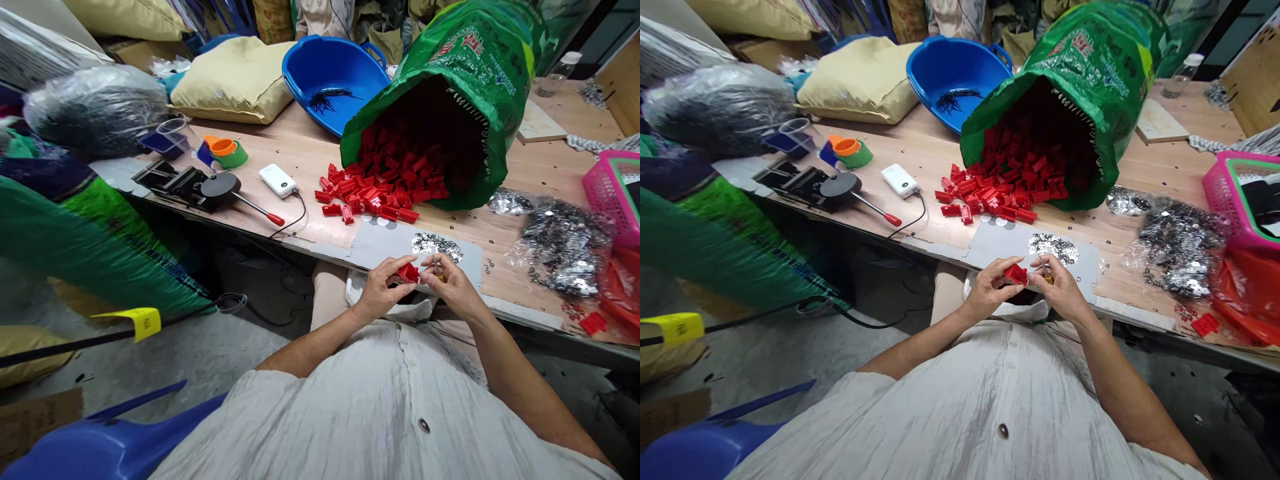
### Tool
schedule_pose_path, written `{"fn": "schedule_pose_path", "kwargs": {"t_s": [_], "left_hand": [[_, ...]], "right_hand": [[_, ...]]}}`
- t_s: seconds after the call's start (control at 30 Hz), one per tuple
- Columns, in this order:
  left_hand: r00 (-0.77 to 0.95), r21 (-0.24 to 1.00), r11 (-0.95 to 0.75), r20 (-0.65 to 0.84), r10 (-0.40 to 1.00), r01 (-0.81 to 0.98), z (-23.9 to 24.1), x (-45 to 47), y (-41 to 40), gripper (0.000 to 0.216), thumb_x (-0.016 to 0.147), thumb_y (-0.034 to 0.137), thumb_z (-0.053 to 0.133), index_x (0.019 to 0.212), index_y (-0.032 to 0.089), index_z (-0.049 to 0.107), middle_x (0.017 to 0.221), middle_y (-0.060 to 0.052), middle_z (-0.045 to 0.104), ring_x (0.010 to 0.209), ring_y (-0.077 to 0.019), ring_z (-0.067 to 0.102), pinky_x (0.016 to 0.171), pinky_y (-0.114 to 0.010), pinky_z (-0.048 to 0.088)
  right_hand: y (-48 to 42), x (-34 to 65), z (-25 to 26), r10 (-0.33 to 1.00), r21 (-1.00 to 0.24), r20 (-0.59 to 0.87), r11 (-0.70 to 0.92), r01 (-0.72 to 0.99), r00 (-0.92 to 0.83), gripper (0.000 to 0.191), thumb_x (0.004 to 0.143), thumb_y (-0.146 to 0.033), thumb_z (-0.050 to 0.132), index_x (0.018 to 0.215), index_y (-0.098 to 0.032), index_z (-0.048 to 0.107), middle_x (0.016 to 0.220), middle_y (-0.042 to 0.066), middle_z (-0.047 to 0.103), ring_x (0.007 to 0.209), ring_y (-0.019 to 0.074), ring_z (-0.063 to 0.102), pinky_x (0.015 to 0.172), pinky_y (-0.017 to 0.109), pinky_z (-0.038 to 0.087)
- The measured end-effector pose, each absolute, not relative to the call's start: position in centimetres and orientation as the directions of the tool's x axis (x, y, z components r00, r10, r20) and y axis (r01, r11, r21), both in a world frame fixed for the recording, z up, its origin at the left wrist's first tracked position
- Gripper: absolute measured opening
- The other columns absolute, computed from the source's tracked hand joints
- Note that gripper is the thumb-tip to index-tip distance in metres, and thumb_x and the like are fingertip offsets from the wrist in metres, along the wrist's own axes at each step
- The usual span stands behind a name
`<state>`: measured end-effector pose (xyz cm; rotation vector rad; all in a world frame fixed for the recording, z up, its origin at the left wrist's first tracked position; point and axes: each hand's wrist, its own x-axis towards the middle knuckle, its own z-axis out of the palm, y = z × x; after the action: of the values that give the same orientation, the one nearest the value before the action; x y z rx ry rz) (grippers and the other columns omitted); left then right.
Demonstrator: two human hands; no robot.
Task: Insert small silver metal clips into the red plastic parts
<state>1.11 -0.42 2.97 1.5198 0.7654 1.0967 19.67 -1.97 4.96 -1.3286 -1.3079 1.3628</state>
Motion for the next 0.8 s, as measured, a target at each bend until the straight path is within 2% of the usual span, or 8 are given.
{"fn": "schedule_pose_path", "kwargs": {"t_s": [0.13,0.23,0.3,0.4,0.5,0.63,0.8], "left_hand": [[0.396,0.976,0.056,0.032,0.918,-0.209,3.0,1.1,-0.4,0.057,0.076,0.024,0.076,0.131,0.024,0.06,0.105,-0.004,0.061,0.092,-0.0138,0.062,0.087,-0.027,0.052],[0.421,0.951,0.159,-0.034,0.907,-0.265,3.0,1.2,-0.2,0.058,0.075,0.025,0.076,0.13,0.023,0.059,0.103,-0.004,0.065,0.094,-0.0149,0.063,0.09,-0.029,0.05],[0.416,0.949,0.166,-0.041,0.909,-0.268,2.8,1.1,0.1,0.055,0.074,0.025,0.077,0.126,0.022,0.06,0.104,-0.004,0.067,0.094,-0.0151,0.063,0.091,-0.029,0.049],[0.381,0.976,0.082,0.001,0.924,-0.201,2.4,0.9,0.9,0.046,0.074,0.024,0.076,0.117,0.02,0.062,0.108,-0.006,0.066,0.094,-0.0149,0.062,0.09,-0.028,0.049],[0.378,0.997,-0.071,0.068,0.923,-0.006,2.0,0.5,1.9,0.036,0.076,0.024,0.074,0.11,0.019,0.064,0.106,-0.005,0.067,0.093,-0.0159,0.062,0.09,-0.028,0.048],[0.429,0.943,-0.232,0.112,0.896,0.238,1.3,0.2,3.2,0.036,0.074,0.018,0.074,0.109,0.021,0.067,0.104,-0.004,0.071,0.096,-0.018,0.064,0.094,-0.029,0.047],[0.53,0.89,-0.348,0.151,0.834,0.294,0.4,0.3,4.5,0.047,0.072,0.013,0.076,0.118,0.019,0.067,0.115,-0.007,0.071,0.106,-0.0199,0.065,0.098,-0.03,0.047]], "right_hand": [[-2.2,20.3,4.7,0.981,-0.982,-0.155,-0.14,0.124,-0.12,0.036,0.086,-0.053,0.061,0.102,-0.022,0.05,0.078,-0.001,0.06,0.06,0.0107,0.048,0.056,0.026,0.039],[-2.4,20.6,4.2,0.988,-0.972,-0.113,-0.087,0.218,-0.109,0.035,0.088,-0.052,0.057,0.107,-0.022,0.053,0.086,0.002,0.063,0.067,0.0127,0.053,0.061,0.027,0.043],[-2.5,20.6,3.9,0.992,-0.944,-0.07,-0.032,0.328,-0.104,0.035,0.091,-0.05,0.053,0.112,-0.022,0.057,0.093,0.004,0.064,0.074,0.0153,0.056,0.066,0.029,0.046],[-2.7,20.6,3.5,0.994,-0.864,0.008,0.061,0.499,-0.108,0.036,0.096,-0.045,0.045,0.119,-0.023,0.062,0.098,0.007,0.062,0.085,0.0193,0.058,0.075,0.034,0.048],[-2.7,20.6,3.1,0.991,-0.773,0.059,0.123,0.622,-0.123,0.036,0.097,-0.038,0.043,0.123,-0.023,0.063,0.097,0.008,0.062,0.09,0.0211,0.06,0.081,0.036,0.048],[-2.6,20.3,2.6,0.993,-0.713,0.045,0.108,0.693,-0.109,0.031,0.094,-0.033,0.051,0.119,-0.023,0.065,0.099,0.006,0.069,0.084,0.0203,0.064,0.079,0.035,0.048],[-2.2,20.0,2.2,0.989,-0.677,0.053,0.139,0.722,-0.14,0.021,0.092,-0.029,0.054,0.105,-0.023,0.069,0.102,0.005,0.072,0.09,0.0214,0.066,0.082,0.036,0.049]]}}
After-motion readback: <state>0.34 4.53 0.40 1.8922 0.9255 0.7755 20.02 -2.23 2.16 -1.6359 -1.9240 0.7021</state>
